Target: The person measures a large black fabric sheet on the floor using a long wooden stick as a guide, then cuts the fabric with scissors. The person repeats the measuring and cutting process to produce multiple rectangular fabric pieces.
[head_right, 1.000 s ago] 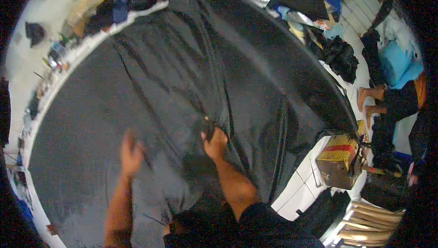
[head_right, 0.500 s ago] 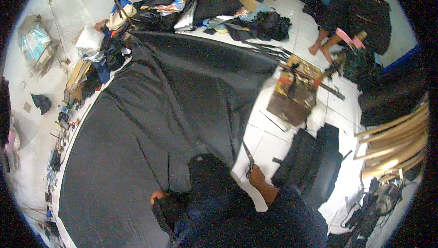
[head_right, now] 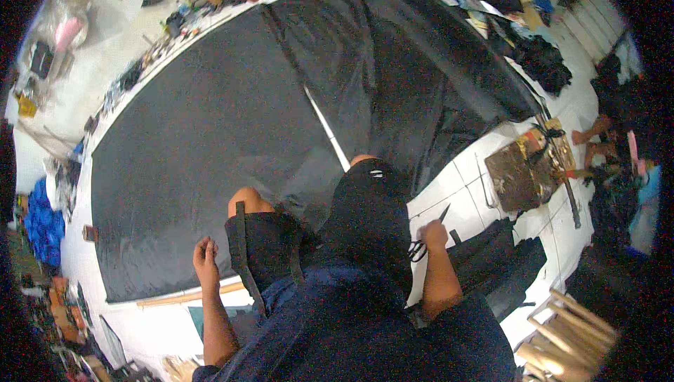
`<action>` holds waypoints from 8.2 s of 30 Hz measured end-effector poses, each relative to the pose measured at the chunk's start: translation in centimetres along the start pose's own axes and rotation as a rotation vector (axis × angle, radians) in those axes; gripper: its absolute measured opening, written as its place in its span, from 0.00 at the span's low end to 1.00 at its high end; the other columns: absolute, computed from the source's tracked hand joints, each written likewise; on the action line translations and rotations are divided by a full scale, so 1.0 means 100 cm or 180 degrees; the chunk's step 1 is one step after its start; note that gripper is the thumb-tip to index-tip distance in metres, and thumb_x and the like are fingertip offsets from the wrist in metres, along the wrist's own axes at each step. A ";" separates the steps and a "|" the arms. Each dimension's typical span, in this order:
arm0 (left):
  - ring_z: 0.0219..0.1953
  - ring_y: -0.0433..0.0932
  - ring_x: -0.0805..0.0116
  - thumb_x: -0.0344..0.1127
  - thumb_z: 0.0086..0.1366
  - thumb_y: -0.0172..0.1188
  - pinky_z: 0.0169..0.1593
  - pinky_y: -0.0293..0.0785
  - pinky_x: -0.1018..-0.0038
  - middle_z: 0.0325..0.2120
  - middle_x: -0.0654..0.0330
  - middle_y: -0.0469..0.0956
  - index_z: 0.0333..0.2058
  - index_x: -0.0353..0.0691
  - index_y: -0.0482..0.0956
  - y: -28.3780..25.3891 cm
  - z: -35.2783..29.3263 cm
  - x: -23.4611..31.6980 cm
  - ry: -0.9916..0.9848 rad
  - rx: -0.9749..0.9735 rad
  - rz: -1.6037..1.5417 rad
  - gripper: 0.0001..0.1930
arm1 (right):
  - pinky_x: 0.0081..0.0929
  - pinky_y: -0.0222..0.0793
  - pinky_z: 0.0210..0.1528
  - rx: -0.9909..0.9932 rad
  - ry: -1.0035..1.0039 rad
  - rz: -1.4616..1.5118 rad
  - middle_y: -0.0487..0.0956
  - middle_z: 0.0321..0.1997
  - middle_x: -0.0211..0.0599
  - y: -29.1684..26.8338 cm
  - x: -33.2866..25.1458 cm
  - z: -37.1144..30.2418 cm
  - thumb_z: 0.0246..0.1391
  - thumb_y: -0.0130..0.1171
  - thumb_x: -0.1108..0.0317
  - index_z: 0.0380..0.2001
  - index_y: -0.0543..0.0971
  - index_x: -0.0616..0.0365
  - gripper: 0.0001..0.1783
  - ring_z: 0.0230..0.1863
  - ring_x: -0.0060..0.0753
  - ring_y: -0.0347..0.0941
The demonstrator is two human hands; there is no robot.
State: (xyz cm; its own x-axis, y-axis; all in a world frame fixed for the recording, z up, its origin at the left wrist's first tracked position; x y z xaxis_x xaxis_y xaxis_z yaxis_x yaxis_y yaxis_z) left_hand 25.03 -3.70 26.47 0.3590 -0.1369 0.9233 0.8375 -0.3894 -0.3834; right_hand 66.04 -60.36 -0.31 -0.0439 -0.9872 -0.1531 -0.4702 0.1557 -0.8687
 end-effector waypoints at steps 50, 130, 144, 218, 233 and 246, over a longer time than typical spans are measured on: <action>0.73 0.37 0.36 0.61 0.66 0.50 0.70 0.34 0.41 0.71 0.40 0.41 0.71 0.39 0.48 0.163 0.009 -0.222 0.0925 -0.1486 0.3255 0.44 | 0.51 0.59 0.60 0.1479 -0.2104 -0.0002 0.72 0.59 0.48 -0.033 -0.182 0.028 0.55 0.62 0.53 0.56 0.76 0.49 0.26 0.60 0.55 0.65; 0.60 0.71 0.47 0.53 0.74 0.42 0.66 0.64 0.52 0.61 0.48 0.68 0.61 0.33 0.66 0.474 0.546 0.573 -0.2658 -0.4125 -0.0732 0.30 | 0.47 0.67 0.60 -0.0301 0.1708 0.1112 0.78 0.55 0.49 -0.581 -0.561 -0.136 0.58 0.45 0.36 0.52 0.78 0.58 0.37 0.58 0.53 0.73; 0.59 0.70 0.43 0.50 0.74 0.45 0.61 0.67 0.47 0.61 0.47 0.67 0.62 0.32 0.63 0.189 0.587 0.440 -0.2534 -0.3728 -0.0593 0.29 | 0.46 0.68 0.60 0.0081 0.1468 0.1764 0.78 0.54 0.51 -0.375 -0.674 -0.354 0.52 0.54 0.44 0.53 0.76 0.57 0.33 0.56 0.55 0.74; 0.57 0.73 0.48 0.53 0.71 0.51 0.59 0.69 0.45 0.60 0.48 0.68 0.63 0.31 0.61 0.238 0.780 0.533 -0.1803 -0.4616 -0.0657 0.34 | 0.46 0.73 0.53 0.0921 0.1709 0.1009 0.83 0.44 0.46 -0.471 -0.893 -0.341 0.50 0.59 0.49 0.42 0.83 0.50 0.21 0.49 0.52 0.78; 0.60 0.69 0.47 0.47 0.70 0.55 0.59 0.69 0.49 0.64 0.48 0.62 0.67 0.39 0.52 0.164 0.801 0.475 -0.2006 -0.4223 -0.1083 0.35 | 0.48 0.75 0.41 0.1673 0.1932 0.0876 0.82 0.31 0.48 -0.472 -0.925 -0.402 0.39 0.65 0.61 0.31 0.80 0.57 0.14 0.37 0.54 0.80; 0.58 0.72 0.46 0.43 0.67 0.48 0.64 0.64 0.47 0.56 0.46 0.74 0.55 0.30 0.73 0.251 0.919 0.547 -0.2488 -0.3448 -0.2093 0.25 | 0.47 0.66 0.32 0.3083 0.1691 0.1334 0.73 0.24 0.56 -0.654 -0.902 -0.429 0.36 0.58 0.74 0.21 0.70 0.63 0.08 0.30 0.65 0.71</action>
State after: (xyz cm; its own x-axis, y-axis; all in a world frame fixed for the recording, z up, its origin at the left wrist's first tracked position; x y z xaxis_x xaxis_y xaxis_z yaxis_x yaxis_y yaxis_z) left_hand 103.57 62.69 65.02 0.4661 0.7023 0.5381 0.3532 -0.7053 0.6146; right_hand 62.97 17.11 90.51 -0.5045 -0.7076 -0.4947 0.5227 0.2058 -0.8273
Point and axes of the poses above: each hand's wrist, its own z-axis towards the middle knuckle, its own y-axis out of the palm, x = y × z, the point moved 9 cm from there along z, towards the middle knuckle
